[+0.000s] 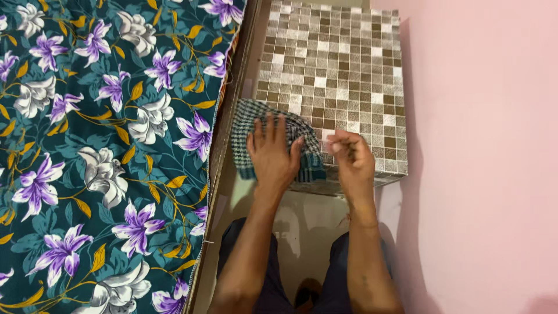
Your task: The person wipes the sides and top surface of tiled and brick-patterned furniture using a cloth by hand, moving around the object to reach different sides.
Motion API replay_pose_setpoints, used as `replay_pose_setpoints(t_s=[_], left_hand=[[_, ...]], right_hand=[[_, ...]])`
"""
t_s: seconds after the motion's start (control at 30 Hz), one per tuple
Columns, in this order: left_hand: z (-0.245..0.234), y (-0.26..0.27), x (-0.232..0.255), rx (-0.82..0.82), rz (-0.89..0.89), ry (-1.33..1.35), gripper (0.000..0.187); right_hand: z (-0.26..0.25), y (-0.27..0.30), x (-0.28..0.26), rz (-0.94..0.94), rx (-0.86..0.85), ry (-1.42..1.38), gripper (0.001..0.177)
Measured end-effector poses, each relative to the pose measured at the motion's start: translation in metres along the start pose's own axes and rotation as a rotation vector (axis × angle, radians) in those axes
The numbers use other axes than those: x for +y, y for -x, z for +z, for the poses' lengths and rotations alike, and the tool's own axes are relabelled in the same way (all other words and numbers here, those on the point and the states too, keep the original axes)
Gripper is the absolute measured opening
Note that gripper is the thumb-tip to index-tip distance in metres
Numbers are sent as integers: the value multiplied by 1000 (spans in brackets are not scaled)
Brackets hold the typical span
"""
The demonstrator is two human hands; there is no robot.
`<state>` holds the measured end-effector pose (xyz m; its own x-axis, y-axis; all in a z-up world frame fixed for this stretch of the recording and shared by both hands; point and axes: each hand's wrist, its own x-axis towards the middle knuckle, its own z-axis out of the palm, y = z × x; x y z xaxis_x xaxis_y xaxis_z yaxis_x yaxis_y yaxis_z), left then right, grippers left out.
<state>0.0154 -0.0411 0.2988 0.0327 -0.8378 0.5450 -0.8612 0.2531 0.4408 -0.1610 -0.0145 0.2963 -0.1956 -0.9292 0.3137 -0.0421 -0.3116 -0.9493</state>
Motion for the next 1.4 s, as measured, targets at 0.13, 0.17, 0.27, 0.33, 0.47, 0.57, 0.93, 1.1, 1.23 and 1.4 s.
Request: replay_pose_setpoints(t_s=[0.13,0.17,0.27,0.33,0.47,0.57,0.93,1.1,1.23,1.4], left_hand=[[25,-37,-3,-210,-30,-128,64],[32,-46,-7,-250,-1,-156,63],[47,-75,-18,-298,54,-144,60],[52,-81,-21,-308,94,-87,57],[48,-72,-14,-379,239,2,59],[49,-38,3,-505,376,87,60],[53,-36,33,-476,86,1347,59],[55,-20,48,-104,288,546,49],[51,-24,47,-205,198,507,48],[42,-25,52,-342,300,403,43]], right_hand=[[15,-23,13,-43,-71,213,18],[22,-19,16,-235,-48,471,20],[38,-16,18,-365,-2,800,25],[38,-14,17,-300,38,886,30],[23,-19,11,-189,78,546,39],[10,-15,8,-158,87,283,46],[-11,-23,6,82,-111,1052,62],[-33,-108,41,21,13,1255,60],[-46,-127,41,50,0,1279,62],[-62,-39,22,101,-23,1287,66]])
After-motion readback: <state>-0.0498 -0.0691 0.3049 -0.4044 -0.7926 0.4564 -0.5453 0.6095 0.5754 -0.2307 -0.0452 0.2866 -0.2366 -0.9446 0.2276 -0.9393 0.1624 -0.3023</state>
